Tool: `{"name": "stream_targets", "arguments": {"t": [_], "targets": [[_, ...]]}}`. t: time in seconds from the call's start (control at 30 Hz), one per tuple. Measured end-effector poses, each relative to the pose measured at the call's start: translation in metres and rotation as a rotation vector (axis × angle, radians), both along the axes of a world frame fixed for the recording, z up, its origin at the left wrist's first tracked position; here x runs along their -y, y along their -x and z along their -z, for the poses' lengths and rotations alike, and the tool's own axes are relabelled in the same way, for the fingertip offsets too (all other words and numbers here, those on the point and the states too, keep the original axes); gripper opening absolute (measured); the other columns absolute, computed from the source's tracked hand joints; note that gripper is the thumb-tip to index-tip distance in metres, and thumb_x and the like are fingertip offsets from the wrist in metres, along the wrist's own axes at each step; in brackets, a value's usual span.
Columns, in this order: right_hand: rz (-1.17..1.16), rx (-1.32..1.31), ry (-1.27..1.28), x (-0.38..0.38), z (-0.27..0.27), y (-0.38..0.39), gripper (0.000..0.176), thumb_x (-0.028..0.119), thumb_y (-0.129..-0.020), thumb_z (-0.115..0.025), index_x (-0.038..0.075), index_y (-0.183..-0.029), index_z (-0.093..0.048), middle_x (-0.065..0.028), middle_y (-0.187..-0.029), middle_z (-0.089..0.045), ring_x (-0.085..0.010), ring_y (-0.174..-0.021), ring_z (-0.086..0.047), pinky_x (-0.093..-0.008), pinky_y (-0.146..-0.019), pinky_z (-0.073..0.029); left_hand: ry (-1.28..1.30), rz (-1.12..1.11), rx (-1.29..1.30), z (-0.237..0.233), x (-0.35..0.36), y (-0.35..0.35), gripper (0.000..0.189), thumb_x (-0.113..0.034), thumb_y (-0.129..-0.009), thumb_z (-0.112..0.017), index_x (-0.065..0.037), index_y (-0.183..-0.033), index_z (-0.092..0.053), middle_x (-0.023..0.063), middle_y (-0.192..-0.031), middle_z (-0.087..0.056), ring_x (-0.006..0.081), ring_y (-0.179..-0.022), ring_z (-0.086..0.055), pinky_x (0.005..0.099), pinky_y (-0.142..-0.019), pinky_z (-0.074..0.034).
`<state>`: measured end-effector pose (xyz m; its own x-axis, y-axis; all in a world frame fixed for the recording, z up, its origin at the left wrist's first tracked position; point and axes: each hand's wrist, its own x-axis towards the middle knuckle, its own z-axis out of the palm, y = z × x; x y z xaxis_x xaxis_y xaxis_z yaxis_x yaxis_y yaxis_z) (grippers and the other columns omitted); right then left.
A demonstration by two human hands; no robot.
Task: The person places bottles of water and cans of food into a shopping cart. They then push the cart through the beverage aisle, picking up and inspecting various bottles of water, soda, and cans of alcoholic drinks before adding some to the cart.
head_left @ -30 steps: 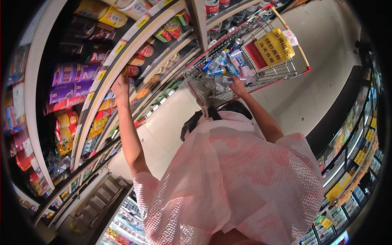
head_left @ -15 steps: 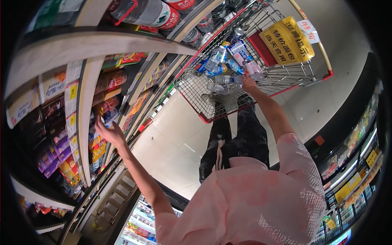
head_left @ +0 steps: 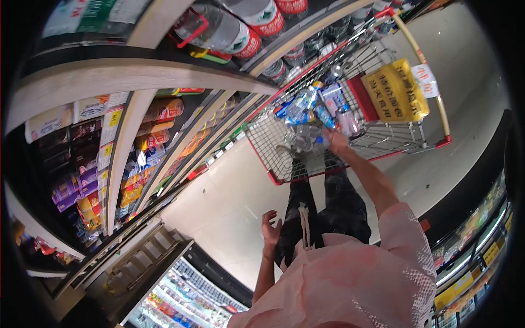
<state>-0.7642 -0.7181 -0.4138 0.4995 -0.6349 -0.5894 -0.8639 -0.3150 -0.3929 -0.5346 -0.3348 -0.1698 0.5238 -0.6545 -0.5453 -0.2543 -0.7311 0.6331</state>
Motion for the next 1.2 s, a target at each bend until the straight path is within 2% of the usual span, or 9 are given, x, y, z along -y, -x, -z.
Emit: {"name": "stream_targets", "arguments": {"t": [0.27,0.4,0.47,0.77,0.83,0.9,0.97,1.03,1.2], "targets": [[0.225,0.581,-0.152,-0.017,-0.287,0.009,0.074,0.031,-0.071,-0.096,0.004,-0.128,-0.057,-0.0216,-0.124,-0.067,-0.0371,-0.119,-0.067,-0.0448,-0.098,-0.054,0.321,0.264,0.023,-0.056,0.203,0.054,0.097,-0.026,-0.076,-0.095,-0.001,-0.153,-0.041,0.0242,-0.148,-0.055,0.0391,-0.137,-0.056,0.0453,-0.113,-0.047],[0.376,0.931,-0.135,-0.012,-0.385,0.012,0.067,0.031,-0.077,-0.094,0.003,-0.126,-0.059,-0.0117,-0.112,-0.069,-0.0239,-0.104,-0.068,-0.0372,-0.094,-0.054,0.477,0.198,-0.369,-0.044,0.252,0.114,0.056,-0.024,-0.081,-0.091,0.003,-0.124,-0.067,0.0150,-0.110,-0.076,0.0248,-0.101,-0.074,0.0373,-0.091,-0.058],[0.409,1.020,-0.067,0.002,-0.352,0.015,0.064,0.038,-0.083,-0.090,0.003,-0.127,-0.060,-0.0132,-0.113,-0.072,-0.0227,-0.101,-0.070,-0.0386,-0.090,-0.056,0.455,-0.019,-0.416,-0.088,0.266,0.151,0.028,-0.010,-0.088,-0.080,0.005,-0.110,-0.074,0.0060,-0.093,-0.077,0.0144,-0.083,-0.072,0.0313,-0.080,-0.057],[0.448,1.187,-0.255,0.057,-0.404,0.092,0.029,0.031,-0.108,-0.063,0.004,-0.118,-0.066,-0.0011,-0.102,-0.066,-0.0105,-0.095,-0.060,-0.0280,-0.086,-0.048,0.530,-0.053,-0.816,-0.196,0.285,0.172,0.030,-0.022,-0.092,-0.081,-0.001,-0.110,-0.071,0.0065,-0.088,-0.074,0.0168,-0.072,-0.071,0.0308,-0.066,-0.054],[0.266,0.658,0.445,0.054,-0.385,0.131,0.042,0.036,-0.099,-0.070,0.001,-0.122,-0.065,-0.0187,-0.112,-0.069,-0.0385,-0.106,-0.067,-0.0439,-0.092,-0.052,0.588,-0.044,-0.796,-0.192,0.274,0.175,0.027,-0.024,-0.094,-0.080,-0.002,-0.107,-0.072,0.0074,-0.085,-0.074,0.0157,-0.073,-0.071,0.0291,-0.065,-0.053],[0.205,0.236,0.822,0.038,-0.312,0.173,0.041,0.038,-0.101,-0.063,0.006,-0.125,-0.065,-0.0181,-0.118,-0.063,-0.0367,-0.118,-0.060,-0.0551,-0.102,-0.046,0.597,-0.063,-0.812,-0.193,0.257,0.180,0.026,-0.025,-0.093,-0.080,-0.003,-0.105,-0.072,0.0071,-0.082,-0.073,0.0152,-0.074,-0.072,0.0288,-0.066,-0.053],[-0.051,-0.216,0.477,0.009,-0.174,0.254,0.073,0.054,-0.099,-0.061,0.008,-0.154,-0.049,-0.0212,-0.148,-0.055,-0.0415,-0.139,-0.050,-0.0679,-0.118,-0.027,0.614,-0.117,-0.750,-0.188,0.239,0.187,0.030,-0.024,-0.092,-0.081,-0.002,-0.109,-0.069,0.0086,-0.088,-0.074,0.0181,-0.078,-0.073,0.0322,-0.073,-0.056],[-0.531,-0.600,0.555,-0.027,-0.229,0.266,0.099,0.068,-0.093,-0.061,0.007,-0.164,-0.030,-0.0191,-0.166,-0.035,-0.0382,-0.157,-0.026,-0.0695,-0.125,-0.009,0.622,-0.120,-0.890,-0.167,0.219,0.190,0.029,-0.018,-0.092,-0.078,-0.001,-0.112,-0.066,0.0092,-0.093,-0.074,0.0211,-0.083,-0.075,0.0349,-0.078,-0.058],[-0.195,-0.517,0.299,-0.010,-0.223,0.219,0.060,0.045,-0.104,-0.049,0.006,-0.149,-0.053,-0.0196,-0.150,-0.053,-0.0372,-0.144,-0.045,-0.0712,-0.119,-0.020,0.596,-0.237,-0.884,-0.145,0.170,0.215,0.027,-0.008,-0.088,-0.073,0.003,-0.112,-0.066,0.0125,-0.091,-0.073,0.0269,-0.084,-0.077,0.0362,-0.079,-0.060]]}}
